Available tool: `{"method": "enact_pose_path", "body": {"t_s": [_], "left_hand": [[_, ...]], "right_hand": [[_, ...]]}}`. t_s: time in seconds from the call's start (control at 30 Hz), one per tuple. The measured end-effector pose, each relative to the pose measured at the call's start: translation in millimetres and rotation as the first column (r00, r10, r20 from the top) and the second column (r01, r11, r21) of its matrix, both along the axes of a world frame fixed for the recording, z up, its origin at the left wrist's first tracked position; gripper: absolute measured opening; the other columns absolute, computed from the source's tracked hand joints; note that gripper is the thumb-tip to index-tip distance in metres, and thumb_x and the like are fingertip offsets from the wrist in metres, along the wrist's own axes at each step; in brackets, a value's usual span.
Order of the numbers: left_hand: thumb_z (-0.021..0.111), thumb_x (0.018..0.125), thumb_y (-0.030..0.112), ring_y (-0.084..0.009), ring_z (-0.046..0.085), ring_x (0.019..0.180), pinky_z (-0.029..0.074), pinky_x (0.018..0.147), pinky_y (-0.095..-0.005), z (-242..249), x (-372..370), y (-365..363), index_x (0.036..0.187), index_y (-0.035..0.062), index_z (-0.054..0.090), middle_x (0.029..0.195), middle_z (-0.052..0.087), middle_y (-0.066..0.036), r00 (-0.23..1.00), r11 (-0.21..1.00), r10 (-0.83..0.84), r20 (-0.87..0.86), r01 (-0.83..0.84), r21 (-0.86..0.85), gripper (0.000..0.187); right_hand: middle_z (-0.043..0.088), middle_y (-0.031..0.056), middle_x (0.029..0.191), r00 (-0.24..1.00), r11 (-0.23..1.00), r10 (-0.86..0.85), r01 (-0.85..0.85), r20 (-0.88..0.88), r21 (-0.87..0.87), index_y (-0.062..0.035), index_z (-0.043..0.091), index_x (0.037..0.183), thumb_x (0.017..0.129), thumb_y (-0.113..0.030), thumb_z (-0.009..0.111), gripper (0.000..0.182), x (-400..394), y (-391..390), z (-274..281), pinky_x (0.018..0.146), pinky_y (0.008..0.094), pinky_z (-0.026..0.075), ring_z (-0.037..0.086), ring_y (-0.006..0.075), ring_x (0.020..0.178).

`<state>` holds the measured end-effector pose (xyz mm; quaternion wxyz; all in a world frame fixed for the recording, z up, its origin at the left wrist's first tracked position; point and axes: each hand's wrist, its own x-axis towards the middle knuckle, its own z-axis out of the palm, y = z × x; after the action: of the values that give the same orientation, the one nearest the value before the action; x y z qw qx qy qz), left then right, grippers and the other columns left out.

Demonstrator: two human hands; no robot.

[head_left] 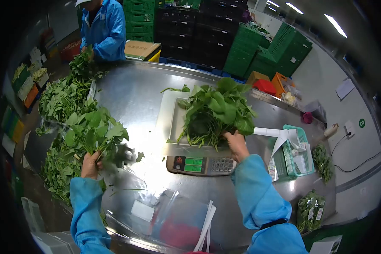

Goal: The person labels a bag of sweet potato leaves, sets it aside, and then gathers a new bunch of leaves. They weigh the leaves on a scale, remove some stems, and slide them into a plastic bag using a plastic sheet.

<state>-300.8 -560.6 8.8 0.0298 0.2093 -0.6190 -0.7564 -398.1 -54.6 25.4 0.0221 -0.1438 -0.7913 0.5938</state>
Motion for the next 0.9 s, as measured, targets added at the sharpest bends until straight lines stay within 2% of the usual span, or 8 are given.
{"method": "enact_pose_path", "body": {"t_s": [0.13,0.23,0.4,0.5,0.57,0.67,0.73,0.9], "left_hand": [[0.057,0.086,0.019,-0.0076,0.040,0.048,0.031,0.042,-0.0221,15,15,5,0.087,0.0087,0.049,0.069,0.048,0.001,1.000,0.998,-0.008,-0.002,0.008,0.059,0.012],[0.054,0.088,0.019,-0.0067,0.039,0.049,0.028,0.042,-0.0218,24,15,9,0.086,0.0090,0.048,0.069,0.048,0.000,0.996,0.999,-0.053,-0.073,0.053,0.010,0.012],[0.059,0.085,0.019,-0.0076,0.041,0.049,0.031,0.042,-0.0222,49,22,29,0.084,0.0062,0.051,0.067,0.049,0.000,0.985,0.993,-0.101,-0.143,0.109,0.046,0.015],[0.060,0.083,0.016,-0.0082,0.043,0.050,0.031,0.043,-0.0223,57,40,50,0.087,0.0034,0.056,0.069,0.054,-0.001,0.984,0.986,-0.149,-0.095,0.155,0.065,0.014],[0.063,0.082,0.018,-0.0098,0.047,0.053,0.035,0.047,-0.0237,55,61,80,0.089,0.0049,0.058,0.070,0.056,-0.001,0.993,0.996,-0.085,-0.076,0.085,-0.003,0.015],[0.061,0.085,0.019,-0.0077,0.050,0.066,0.037,0.053,-0.0214,35,95,100,0.105,0.0077,0.055,0.081,0.056,0.001,0.935,0.941,-0.338,-0.112,0.338,-0.014,0.023],[0.059,0.086,0.018,-0.0061,0.047,0.063,0.036,0.051,-0.0215,31,109,114,0.102,0.0069,0.055,0.082,0.056,0.001,0.938,0.936,-0.335,-0.086,0.342,0.080,0.020],[0.055,0.084,0.011,-0.0059,0.048,0.064,0.037,0.053,-0.0213,30,116,99,0.097,0.0060,0.057,0.080,0.057,0.001,0.966,0.970,-0.242,-0.096,0.242,-0.012,0.014]], "right_hand": [[0.061,0.0137,0.096,0.997,0.998,0.007,-0.012,-0.079,-0.065,0.0061,0.053,0.109,0.082,-0.013,0.057,0.033,58,0,41,0.077,0.0301,0.046,0.058,0.0194,0.083],[0.062,0.0082,0.085,0.991,0.987,0.137,-0.135,0.012,-0.084,0.0037,0.057,0.102,0.084,-0.014,0.055,0.026,88,-9,40,0.067,0.0247,0.045,0.057,0.0113,0.073],[0.064,0.0073,0.084,0.923,0.936,0.345,-0.325,0.173,-0.132,0.0026,0.059,0.096,0.086,-0.015,0.052,0.022,128,-38,19,0.067,0.0256,0.046,0.059,0.0133,0.073],[0.061,0.0120,0.096,0.765,0.814,0.580,-0.535,0.281,-0.226,0.0034,0.054,0.110,0.087,-0.022,0.054,0.034,155,-76,11,0.075,0.0280,0.047,0.059,0.0167,0.084],[0.057,0.0131,0.109,0.662,0.675,0.723,-0.617,0.197,-0.406,0.0027,0.048,0.120,0.087,-0.029,0.056,0.046,172,-110,5,0.083,0.0286,0.045,0.056,0.0181,0.096],[0.051,0.0123,0.119,0.624,0.529,0.781,-0.642,0.022,-0.555,0.0018,0.043,0.124,0.087,-0.031,0.057,0.052,183,-160,10,0.091,0.0292,0.041,0.051,0.0177,0.106],[0.052,0.0115,0.117,0.648,0.507,0.761,-0.634,-0.043,-0.583,0.0018,0.043,0.124,0.087,-0.030,0.057,0.051,182,-182,17,0.090,0.0289,0.041,0.052,0.0166,0.104],[0.059,0.0071,0.099,0.653,0.513,0.755,-0.640,-0.054,-0.573,0.0016,0.045,0.122,0.088,-0.025,0.055,0.045,169,-219,8,0.077,0.0282,0.043,0.054,0.0124,0.088]]}}
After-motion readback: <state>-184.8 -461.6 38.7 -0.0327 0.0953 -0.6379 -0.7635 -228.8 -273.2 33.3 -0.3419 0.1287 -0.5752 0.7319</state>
